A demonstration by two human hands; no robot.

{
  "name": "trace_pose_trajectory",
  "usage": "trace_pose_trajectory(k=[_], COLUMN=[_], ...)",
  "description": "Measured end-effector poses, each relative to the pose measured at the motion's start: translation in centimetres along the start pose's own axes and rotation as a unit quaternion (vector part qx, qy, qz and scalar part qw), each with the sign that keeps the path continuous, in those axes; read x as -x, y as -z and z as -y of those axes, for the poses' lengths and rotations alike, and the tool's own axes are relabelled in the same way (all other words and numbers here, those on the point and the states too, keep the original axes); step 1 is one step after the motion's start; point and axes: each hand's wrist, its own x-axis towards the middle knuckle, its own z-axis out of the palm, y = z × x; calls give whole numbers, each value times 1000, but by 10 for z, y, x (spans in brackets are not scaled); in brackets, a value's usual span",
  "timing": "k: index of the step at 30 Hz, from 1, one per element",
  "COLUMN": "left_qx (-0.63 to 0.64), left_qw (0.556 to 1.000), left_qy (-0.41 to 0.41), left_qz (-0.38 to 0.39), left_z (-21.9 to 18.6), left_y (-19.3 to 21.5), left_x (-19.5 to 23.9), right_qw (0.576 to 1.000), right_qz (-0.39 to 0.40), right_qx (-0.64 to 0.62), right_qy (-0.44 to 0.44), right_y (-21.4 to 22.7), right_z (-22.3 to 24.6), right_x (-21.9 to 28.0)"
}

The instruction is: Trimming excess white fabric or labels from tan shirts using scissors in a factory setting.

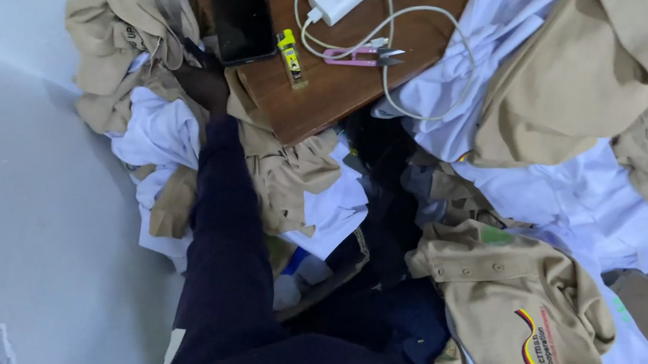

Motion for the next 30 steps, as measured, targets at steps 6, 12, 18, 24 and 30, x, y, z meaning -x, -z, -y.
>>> trace_pose_trajectory(k=[6, 12, 18, 24, 30], left_qx=[233, 553, 323, 272, 298], left_qw=[959, 815, 890, 706, 422], left_qy=[71, 168, -298, 186, 281], left_qz=[143, 43, 117, 627, 809], left_z=[13, -120, -296, -451, -465], left_y=[48, 64, 215, 301, 306], left_x=[-5, 80, 145, 227, 351], right_qw=[983, 976, 970, 989, 903], right_qz=[-181, -204, -150, -113, -328], right_qx=[-34, 22, 189, 98, -273], right_qy=[23, -77, 10, 10, 57], right_y=[-92, -110, -159, -180, -90], right_z=[189, 196, 214, 194, 198], right_x=[150, 157, 115, 97, 126])
